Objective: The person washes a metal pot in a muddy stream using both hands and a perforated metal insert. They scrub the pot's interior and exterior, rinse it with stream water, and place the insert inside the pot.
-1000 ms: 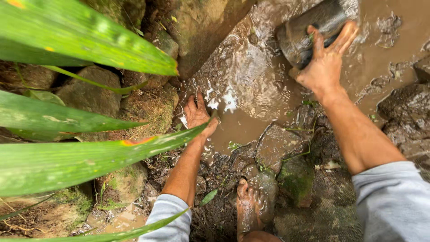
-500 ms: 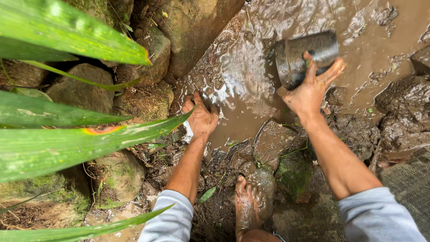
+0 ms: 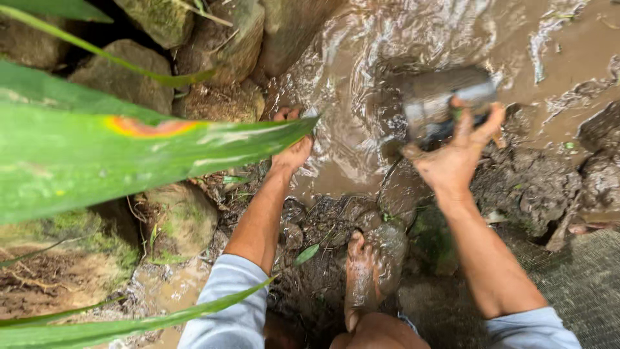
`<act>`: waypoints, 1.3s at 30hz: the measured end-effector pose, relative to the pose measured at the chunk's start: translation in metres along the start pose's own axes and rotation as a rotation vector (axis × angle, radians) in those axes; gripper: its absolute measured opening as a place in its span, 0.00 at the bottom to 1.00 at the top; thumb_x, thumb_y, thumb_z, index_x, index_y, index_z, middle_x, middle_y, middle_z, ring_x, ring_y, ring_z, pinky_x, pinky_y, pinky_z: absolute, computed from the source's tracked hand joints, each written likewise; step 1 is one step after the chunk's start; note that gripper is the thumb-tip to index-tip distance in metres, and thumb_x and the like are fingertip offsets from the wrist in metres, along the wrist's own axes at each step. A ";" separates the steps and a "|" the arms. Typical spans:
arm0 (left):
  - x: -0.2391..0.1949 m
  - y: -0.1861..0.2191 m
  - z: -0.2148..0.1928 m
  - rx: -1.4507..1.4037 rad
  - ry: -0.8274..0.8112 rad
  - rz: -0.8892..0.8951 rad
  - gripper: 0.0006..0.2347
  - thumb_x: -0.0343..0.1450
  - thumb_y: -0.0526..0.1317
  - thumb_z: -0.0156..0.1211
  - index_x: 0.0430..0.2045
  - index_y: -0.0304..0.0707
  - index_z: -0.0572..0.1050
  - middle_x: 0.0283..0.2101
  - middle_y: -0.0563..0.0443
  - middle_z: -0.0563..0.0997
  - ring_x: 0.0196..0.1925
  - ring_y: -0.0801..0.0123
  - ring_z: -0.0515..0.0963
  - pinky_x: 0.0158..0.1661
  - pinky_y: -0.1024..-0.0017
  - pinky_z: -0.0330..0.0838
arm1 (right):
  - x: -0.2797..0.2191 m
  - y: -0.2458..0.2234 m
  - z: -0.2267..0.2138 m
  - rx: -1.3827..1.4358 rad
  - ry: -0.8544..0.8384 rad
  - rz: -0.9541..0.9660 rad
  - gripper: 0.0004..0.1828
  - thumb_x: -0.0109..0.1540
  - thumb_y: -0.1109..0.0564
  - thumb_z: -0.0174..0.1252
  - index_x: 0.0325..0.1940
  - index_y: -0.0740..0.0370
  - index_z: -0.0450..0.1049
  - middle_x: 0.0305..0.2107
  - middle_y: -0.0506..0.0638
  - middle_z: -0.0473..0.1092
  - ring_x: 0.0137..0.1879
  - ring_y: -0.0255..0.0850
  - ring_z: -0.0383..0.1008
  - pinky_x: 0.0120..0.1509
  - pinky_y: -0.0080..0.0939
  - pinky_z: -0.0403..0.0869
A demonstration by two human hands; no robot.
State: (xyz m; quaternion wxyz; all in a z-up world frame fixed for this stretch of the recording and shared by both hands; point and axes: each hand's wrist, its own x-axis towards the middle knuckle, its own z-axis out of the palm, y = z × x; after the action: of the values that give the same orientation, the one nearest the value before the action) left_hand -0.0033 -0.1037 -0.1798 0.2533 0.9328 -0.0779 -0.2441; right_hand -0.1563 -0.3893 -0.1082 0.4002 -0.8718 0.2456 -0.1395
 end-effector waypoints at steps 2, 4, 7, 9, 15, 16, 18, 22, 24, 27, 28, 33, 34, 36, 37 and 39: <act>0.003 -0.002 -0.001 -0.010 -0.003 0.019 0.30 0.68 0.44 0.59 0.67 0.34 0.61 0.63 0.30 0.62 0.63 0.42 0.61 0.62 0.52 0.57 | 0.011 0.007 -0.013 -0.334 0.074 -0.036 0.75 0.39 0.49 0.89 0.83 0.38 0.50 0.74 0.63 0.24 0.83 0.65 0.36 0.90 0.56 0.56; -0.001 -0.002 0.000 -0.002 0.006 0.028 0.30 0.69 0.45 0.58 0.67 0.36 0.61 0.64 0.30 0.62 0.64 0.40 0.60 0.63 0.52 0.56 | 0.035 0.019 -0.022 -0.398 0.160 -0.141 0.66 0.47 0.47 0.81 0.82 0.37 0.48 0.75 0.61 0.16 0.83 0.61 0.30 0.88 0.53 0.52; 0.001 0.003 0.003 0.013 0.056 0.060 0.29 0.71 0.47 0.57 0.67 0.38 0.61 0.66 0.29 0.61 0.66 0.39 0.59 0.65 0.52 0.54 | 0.080 0.036 -0.014 -0.435 0.047 -0.034 0.60 0.50 0.50 0.71 0.83 0.44 0.50 0.74 0.72 0.27 0.85 0.66 0.34 0.86 0.56 0.50; -0.001 0.004 0.002 0.048 0.020 0.032 0.29 0.70 0.46 0.56 0.68 0.40 0.60 0.67 0.30 0.60 0.66 0.40 0.59 0.66 0.53 0.55 | 0.108 0.047 0.005 -0.568 -0.080 0.011 0.58 0.50 0.47 0.69 0.82 0.53 0.50 0.75 0.76 0.37 0.82 0.72 0.34 0.88 0.67 0.42; 0.004 0.009 0.002 0.186 -0.021 0.011 0.33 0.69 0.47 0.55 0.71 0.40 0.56 0.67 0.29 0.58 0.64 0.43 0.62 0.64 0.54 0.61 | 0.080 0.081 0.021 -0.632 -0.164 0.195 0.63 0.51 0.39 0.73 0.81 0.58 0.48 0.69 0.90 0.37 0.78 0.76 0.32 0.83 0.69 0.36; 0.008 0.013 0.003 0.187 -0.047 -0.030 0.32 0.70 0.48 0.53 0.71 0.40 0.55 0.67 0.28 0.57 0.62 0.45 0.63 0.62 0.53 0.62 | 0.075 0.086 0.024 -0.498 -0.185 0.214 0.63 0.51 0.40 0.69 0.84 0.57 0.45 0.70 0.83 0.42 0.78 0.71 0.37 0.85 0.63 0.40; 0.005 0.022 0.010 0.164 -0.115 -0.113 0.32 0.72 0.48 0.51 0.73 0.42 0.53 0.67 0.30 0.58 0.61 0.48 0.64 0.60 0.54 0.64 | 0.058 0.095 0.024 -0.371 -0.198 0.214 0.65 0.51 0.39 0.64 0.87 0.54 0.41 0.71 0.76 0.45 0.78 0.66 0.40 0.89 0.56 0.44; -0.001 0.034 0.012 0.102 -0.071 -0.163 0.31 0.70 0.49 0.53 0.71 0.47 0.56 0.65 0.33 0.59 0.64 0.47 0.61 0.60 0.51 0.62 | 0.037 0.090 0.034 -0.543 -0.111 0.077 0.74 0.49 0.31 0.71 0.84 0.56 0.34 0.72 0.79 0.19 0.81 0.71 0.18 0.87 0.64 0.35; -0.002 0.044 0.015 0.067 -0.008 -0.150 0.30 0.70 0.50 0.54 0.70 0.47 0.57 0.65 0.33 0.58 0.65 0.46 0.59 0.60 0.48 0.59 | 0.025 0.076 0.035 -0.501 -0.141 0.106 0.78 0.45 0.28 0.74 0.83 0.54 0.34 0.73 0.76 0.17 0.82 0.71 0.16 0.89 0.67 0.32; -0.009 0.045 0.014 0.057 0.018 -0.168 0.30 0.70 0.50 0.55 0.69 0.45 0.59 0.64 0.32 0.58 0.65 0.45 0.59 0.60 0.48 0.59 | 0.025 0.045 0.038 -0.545 -0.177 0.055 0.73 0.48 0.33 0.78 0.85 0.45 0.39 0.73 0.75 0.14 0.80 0.69 0.15 0.89 0.67 0.30; -0.012 0.042 0.016 0.072 0.003 -0.156 0.30 0.69 0.49 0.56 0.68 0.45 0.59 0.64 0.32 0.59 0.65 0.45 0.59 0.60 0.50 0.59 | 0.024 0.034 0.039 -0.546 -0.199 0.073 0.71 0.49 0.34 0.79 0.85 0.42 0.41 0.73 0.76 0.14 0.80 0.69 0.16 0.88 0.67 0.30; -0.002 0.038 0.037 0.059 -0.048 -0.164 0.28 0.73 0.48 0.48 0.71 0.44 0.58 0.63 0.32 0.61 0.64 0.45 0.64 0.64 0.54 0.63 | 0.020 -0.019 0.059 -0.367 -0.273 0.345 0.75 0.40 0.34 0.86 0.83 0.36 0.47 0.75 0.75 0.19 0.81 0.71 0.19 0.88 0.62 0.38; 0.001 0.037 0.044 0.027 -0.020 -0.156 0.28 0.72 0.47 0.48 0.71 0.44 0.59 0.64 0.31 0.59 0.65 0.42 0.62 0.66 0.53 0.61 | 0.018 -0.024 0.060 -0.347 -0.253 0.304 0.74 0.43 0.36 0.86 0.84 0.38 0.48 0.74 0.77 0.19 0.81 0.72 0.19 0.87 0.64 0.38; -0.003 0.029 0.058 -0.130 -0.032 -0.185 0.27 0.74 0.48 0.46 0.71 0.41 0.57 0.69 0.26 0.52 0.70 0.36 0.56 0.70 0.52 0.55 | 0.004 -0.034 0.063 -0.307 -0.231 0.235 0.70 0.48 0.40 0.87 0.85 0.41 0.49 0.73 0.81 0.19 0.81 0.75 0.19 0.86 0.69 0.39; 0.000 0.029 0.064 -0.261 -0.061 -0.211 0.27 0.77 0.50 0.43 0.72 0.38 0.54 0.72 0.24 0.47 0.73 0.33 0.51 0.71 0.51 0.52 | 0.000 -0.037 0.062 -0.298 -0.247 0.282 0.72 0.46 0.40 0.87 0.84 0.42 0.48 0.72 0.81 0.19 0.80 0.76 0.18 0.85 0.69 0.38; 0.001 0.032 0.074 -0.473 -0.143 -0.341 0.29 0.78 0.55 0.39 0.73 0.42 0.48 0.76 0.27 0.38 0.76 0.34 0.41 0.72 0.50 0.44 | -0.006 -0.044 0.061 -0.281 -0.275 0.374 0.74 0.43 0.40 0.86 0.84 0.43 0.47 0.71 0.81 0.18 0.77 0.77 0.17 0.82 0.71 0.36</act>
State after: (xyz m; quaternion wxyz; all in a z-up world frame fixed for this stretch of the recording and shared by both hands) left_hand -0.0399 -0.1633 -0.2193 0.4127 0.8281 0.1211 -0.3595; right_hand -0.1211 -0.3230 -0.1134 0.3236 -0.8691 0.3626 0.0922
